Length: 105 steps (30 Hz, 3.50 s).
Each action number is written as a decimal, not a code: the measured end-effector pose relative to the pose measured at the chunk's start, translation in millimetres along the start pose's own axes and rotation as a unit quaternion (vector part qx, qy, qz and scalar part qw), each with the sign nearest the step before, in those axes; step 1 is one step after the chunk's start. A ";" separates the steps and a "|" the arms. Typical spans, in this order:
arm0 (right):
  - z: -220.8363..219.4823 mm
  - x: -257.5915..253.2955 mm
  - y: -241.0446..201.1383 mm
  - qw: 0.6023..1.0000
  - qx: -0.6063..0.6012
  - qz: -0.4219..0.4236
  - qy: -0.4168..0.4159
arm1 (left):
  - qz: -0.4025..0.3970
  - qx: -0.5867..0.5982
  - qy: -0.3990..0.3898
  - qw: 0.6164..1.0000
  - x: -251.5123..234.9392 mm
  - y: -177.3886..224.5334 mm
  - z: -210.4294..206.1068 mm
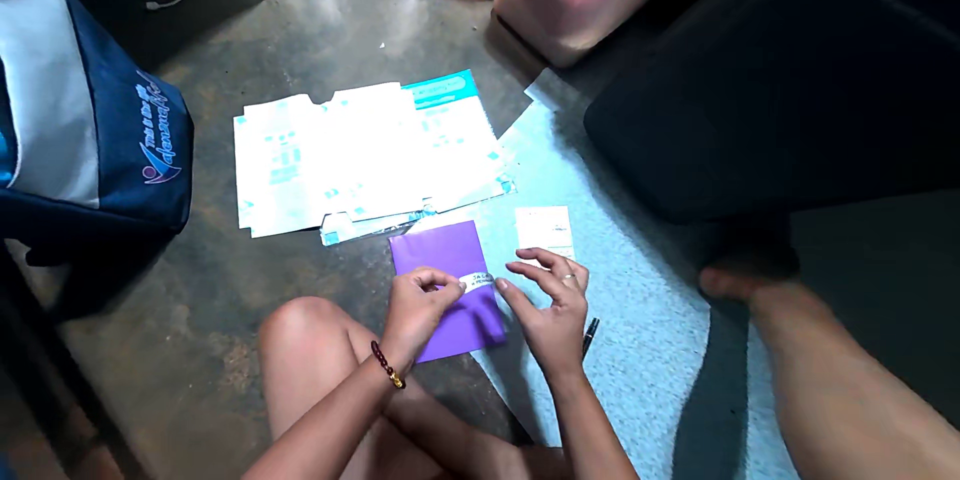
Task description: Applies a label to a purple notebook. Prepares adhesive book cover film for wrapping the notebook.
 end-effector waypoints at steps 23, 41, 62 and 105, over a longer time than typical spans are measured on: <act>-58.3 6.2 37.0 0.976 -0.024 -0.132 -0.170 | 0.101 -0.217 -0.070 0.968 -29.7 -21.5 36.3; -107.6 -15.6 41.5 0.959 0.020 -0.131 -0.251 | 0.125 -0.319 -0.076 0.936 -60.2 -26.3 31.1; -109.2 -14.4 39.5 0.965 0.011 -0.150 -0.216 | 0.173 -0.306 -0.027 0.936 -66.0 -23.9 44.6; -97.9 8.4 55.6 0.905 0.002 -0.274 -0.325 | 0.170 -0.270 -0.046 0.947 -70.7 -40.5 39.9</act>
Point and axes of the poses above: each hand's wrist, its own x-axis away from the middle knuckle, its own z-axis out of the back of the hand, y = z × x, the point moved 7 cm from there along -x, towards the middle knuckle, and after that the axes turned 11 degrees about x, right-handed, at the moved point
